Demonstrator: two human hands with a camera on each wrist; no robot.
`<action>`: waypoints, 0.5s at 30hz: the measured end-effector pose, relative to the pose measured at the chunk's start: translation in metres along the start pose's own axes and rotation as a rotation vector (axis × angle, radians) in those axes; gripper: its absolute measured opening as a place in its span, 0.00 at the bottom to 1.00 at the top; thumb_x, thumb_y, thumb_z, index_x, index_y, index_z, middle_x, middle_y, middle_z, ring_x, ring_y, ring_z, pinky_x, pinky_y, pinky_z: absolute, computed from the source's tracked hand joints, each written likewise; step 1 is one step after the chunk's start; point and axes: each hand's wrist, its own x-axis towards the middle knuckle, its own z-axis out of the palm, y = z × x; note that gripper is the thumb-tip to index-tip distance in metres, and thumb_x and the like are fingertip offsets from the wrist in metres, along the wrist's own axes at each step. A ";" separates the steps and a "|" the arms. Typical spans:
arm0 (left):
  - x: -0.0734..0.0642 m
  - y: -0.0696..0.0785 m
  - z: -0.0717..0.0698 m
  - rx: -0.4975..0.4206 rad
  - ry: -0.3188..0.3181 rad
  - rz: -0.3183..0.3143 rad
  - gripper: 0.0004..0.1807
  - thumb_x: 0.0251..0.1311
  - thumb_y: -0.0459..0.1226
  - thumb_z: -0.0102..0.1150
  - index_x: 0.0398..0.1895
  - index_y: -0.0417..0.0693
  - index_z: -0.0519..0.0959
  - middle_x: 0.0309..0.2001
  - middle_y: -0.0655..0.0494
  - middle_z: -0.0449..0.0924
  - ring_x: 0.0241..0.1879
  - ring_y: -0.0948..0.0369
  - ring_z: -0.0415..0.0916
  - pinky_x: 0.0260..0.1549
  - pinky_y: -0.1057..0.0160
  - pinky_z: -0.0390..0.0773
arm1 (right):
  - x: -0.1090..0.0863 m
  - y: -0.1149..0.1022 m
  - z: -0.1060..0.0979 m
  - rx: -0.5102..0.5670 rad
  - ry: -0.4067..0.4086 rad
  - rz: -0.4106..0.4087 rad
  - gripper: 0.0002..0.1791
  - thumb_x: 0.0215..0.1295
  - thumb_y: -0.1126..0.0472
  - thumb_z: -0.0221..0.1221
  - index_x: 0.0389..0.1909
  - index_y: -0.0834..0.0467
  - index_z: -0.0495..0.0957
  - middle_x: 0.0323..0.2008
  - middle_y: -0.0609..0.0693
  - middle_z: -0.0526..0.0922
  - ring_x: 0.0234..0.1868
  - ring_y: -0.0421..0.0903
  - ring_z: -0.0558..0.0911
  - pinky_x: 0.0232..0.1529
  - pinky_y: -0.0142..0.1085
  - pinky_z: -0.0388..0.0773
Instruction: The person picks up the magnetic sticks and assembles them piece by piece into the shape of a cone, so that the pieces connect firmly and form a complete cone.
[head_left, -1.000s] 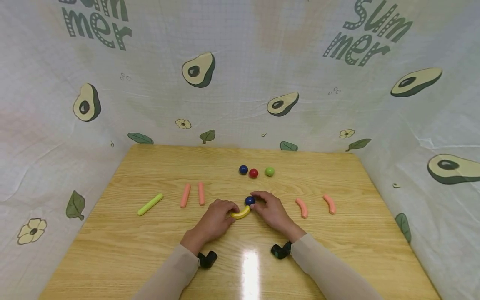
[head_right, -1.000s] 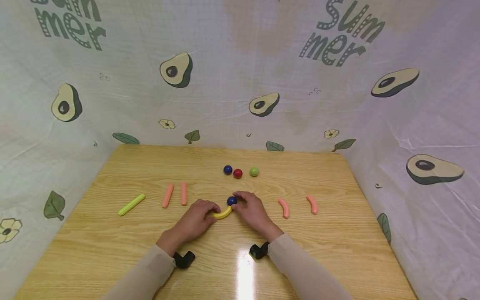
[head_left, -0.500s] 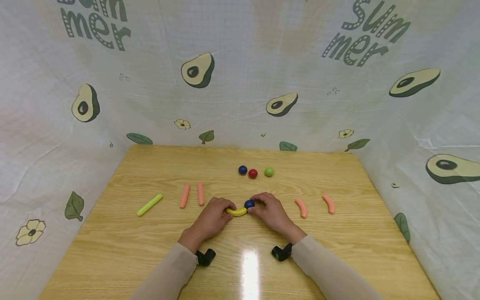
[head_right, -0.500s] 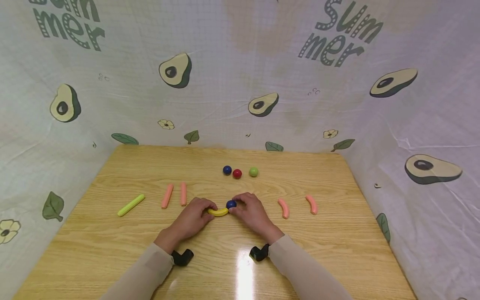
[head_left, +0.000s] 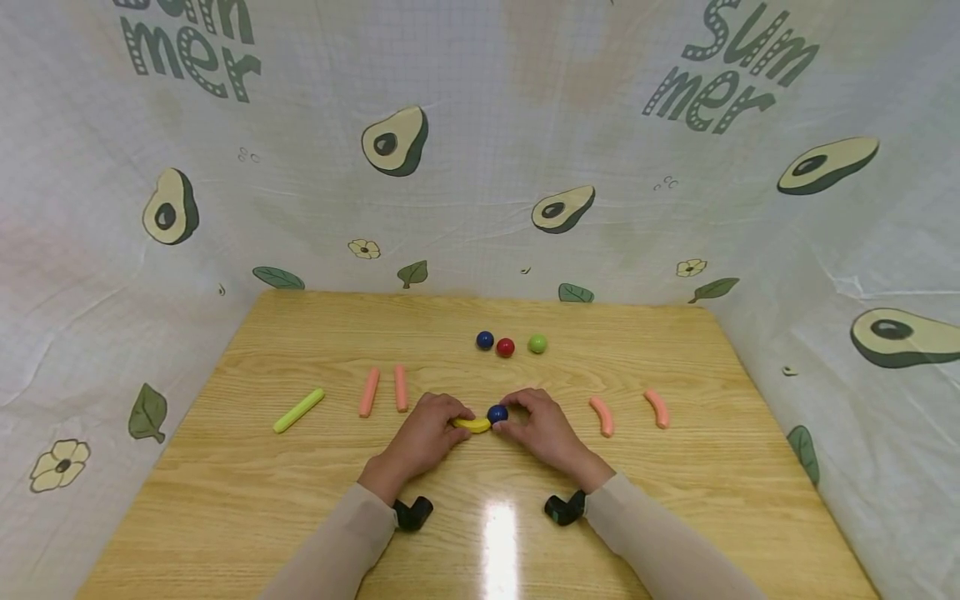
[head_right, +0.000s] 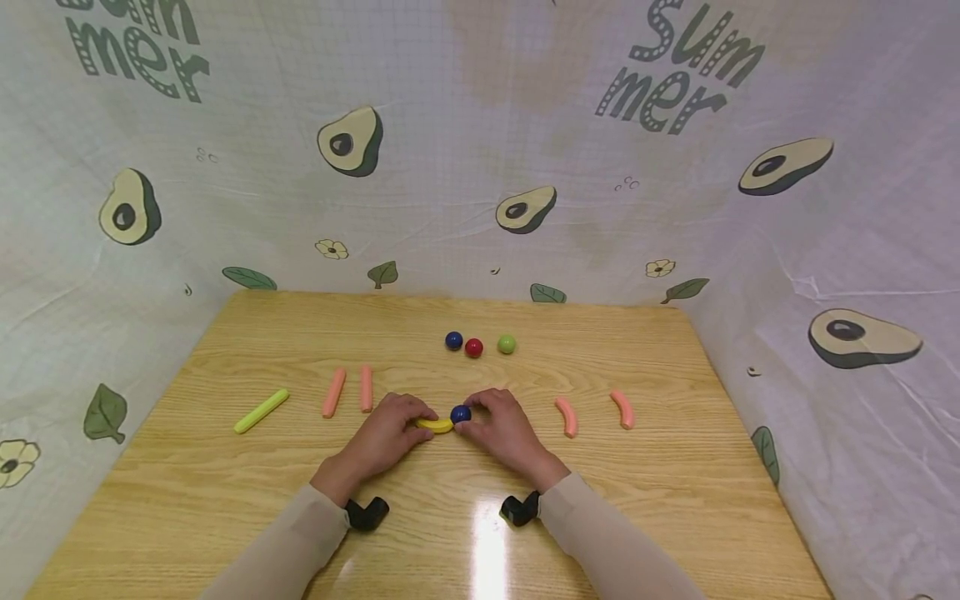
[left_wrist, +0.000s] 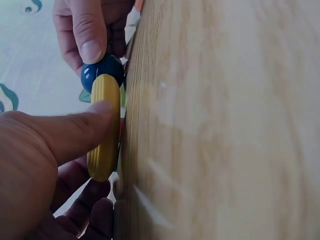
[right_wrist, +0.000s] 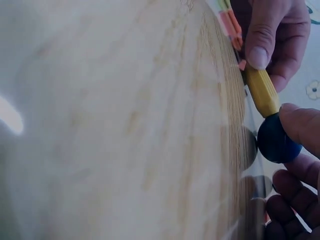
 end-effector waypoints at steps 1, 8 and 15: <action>0.000 -0.001 0.001 0.009 0.003 0.006 0.10 0.69 0.40 0.69 0.51 0.53 0.89 0.54 0.57 0.85 0.56 0.55 0.75 0.59 0.50 0.78 | 0.000 0.000 0.000 -0.002 -0.003 -0.006 0.15 0.65 0.51 0.74 0.50 0.48 0.86 0.53 0.44 0.85 0.59 0.47 0.79 0.67 0.51 0.75; 0.002 -0.002 0.002 0.022 0.011 -0.001 0.09 0.69 0.38 0.69 0.50 0.53 0.89 0.52 0.57 0.85 0.55 0.55 0.75 0.59 0.51 0.78 | -0.002 -0.001 -0.001 -0.007 -0.018 -0.026 0.15 0.65 0.50 0.74 0.49 0.49 0.86 0.52 0.44 0.85 0.58 0.45 0.78 0.65 0.50 0.76; 0.002 0.001 0.000 0.019 0.001 -0.003 0.09 0.69 0.37 0.69 0.49 0.51 0.89 0.52 0.55 0.84 0.56 0.53 0.75 0.58 0.49 0.78 | -0.002 0.001 0.000 -0.006 -0.021 -0.050 0.16 0.65 0.50 0.74 0.51 0.48 0.86 0.53 0.43 0.86 0.58 0.45 0.78 0.65 0.51 0.75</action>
